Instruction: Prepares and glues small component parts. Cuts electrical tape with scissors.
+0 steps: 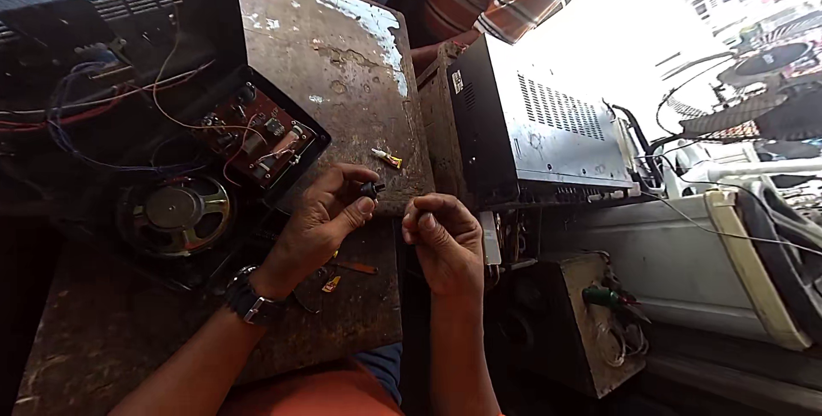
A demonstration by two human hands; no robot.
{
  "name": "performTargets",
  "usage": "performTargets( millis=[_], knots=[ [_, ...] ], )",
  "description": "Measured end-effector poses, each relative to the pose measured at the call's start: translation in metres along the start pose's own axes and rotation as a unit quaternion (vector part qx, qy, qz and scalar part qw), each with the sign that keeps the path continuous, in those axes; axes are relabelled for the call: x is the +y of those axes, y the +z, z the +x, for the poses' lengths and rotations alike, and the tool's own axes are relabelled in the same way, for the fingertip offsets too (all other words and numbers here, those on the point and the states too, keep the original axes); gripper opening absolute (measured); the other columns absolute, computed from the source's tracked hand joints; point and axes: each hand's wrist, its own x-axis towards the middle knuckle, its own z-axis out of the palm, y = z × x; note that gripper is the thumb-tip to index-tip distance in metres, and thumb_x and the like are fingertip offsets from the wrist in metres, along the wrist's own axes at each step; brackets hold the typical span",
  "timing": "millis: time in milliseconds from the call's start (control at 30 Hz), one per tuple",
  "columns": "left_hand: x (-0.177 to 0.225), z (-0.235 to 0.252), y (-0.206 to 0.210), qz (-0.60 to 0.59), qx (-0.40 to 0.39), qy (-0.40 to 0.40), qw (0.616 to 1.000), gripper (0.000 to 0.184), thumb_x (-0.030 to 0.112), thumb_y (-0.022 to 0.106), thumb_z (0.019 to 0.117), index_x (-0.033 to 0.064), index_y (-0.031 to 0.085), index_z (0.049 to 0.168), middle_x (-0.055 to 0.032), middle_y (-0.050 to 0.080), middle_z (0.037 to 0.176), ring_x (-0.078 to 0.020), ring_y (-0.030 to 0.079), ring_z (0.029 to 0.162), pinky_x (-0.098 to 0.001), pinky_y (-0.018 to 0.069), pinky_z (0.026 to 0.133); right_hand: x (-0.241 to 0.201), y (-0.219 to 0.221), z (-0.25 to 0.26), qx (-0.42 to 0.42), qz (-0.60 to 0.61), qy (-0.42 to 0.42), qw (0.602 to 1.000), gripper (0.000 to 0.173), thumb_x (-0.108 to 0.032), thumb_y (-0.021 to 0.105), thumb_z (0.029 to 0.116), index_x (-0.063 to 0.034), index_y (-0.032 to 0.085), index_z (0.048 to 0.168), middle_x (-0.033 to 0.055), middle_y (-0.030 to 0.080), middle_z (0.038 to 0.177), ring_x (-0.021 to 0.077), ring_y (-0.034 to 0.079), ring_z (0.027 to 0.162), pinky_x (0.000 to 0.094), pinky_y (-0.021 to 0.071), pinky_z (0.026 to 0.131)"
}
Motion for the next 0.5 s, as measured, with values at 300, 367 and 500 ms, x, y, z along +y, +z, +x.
performTargets(
  millis=[300,367,500],
  knots=[
    [0.000,-0.004,0.015,0.059,0.029,0.026,0.998,0.032,0.003,0.058,0.1019,0.0025,0.053,0.133,-0.0102,0.065,0.102,-0.0181,0.066,0.083,-0.0288,0.0591,0.071,0.025,0.009,-0.020,0.116,0.046,-0.018,0.992,0.017,-0.004,0.072,0.0938,-0.0078,0.073,0.110,0.0158,0.073,0.112,0.0200,0.072,0.098,0.0330,0.0604,0.085],
    [-0.001,-0.006,0.020,0.051,0.030,0.022,0.998,0.031,0.003,0.058,0.1016,0.0032,0.053,0.132,-0.0106,0.066,0.103,-0.0189,0.067,0.083,-0.0297,0.0593,0.072,0.032,0.013,-0.023,0.138,0.025,-0.043,0.989,0.018,-0.004,0.077,0.0898,-0.0074,0.076,0.107,0.0086,0.070,0.105,0.0135,0.068,0.091,0.0284,0.0595,0.081],
    [-0.003,-0.008,0.025,0.032,0.030,0.007,0.999,0.033,0.000,0.060,0.0997,0.0017,0.053,0.131,-0.0104,0.066,0.100,-0.0170,0.066,0.078,-0.0278,0.0594,0.068,0.041,0.020,-0.026,0.145,-0.019,-0.079,0.986,0.018,0.002,0.075,0.0898,-0.0026,0.077,0.107,0.0099,0.072,0.104,0.0137,0.070,0.090,0.0290,0.0609,0.082]
  ],
)
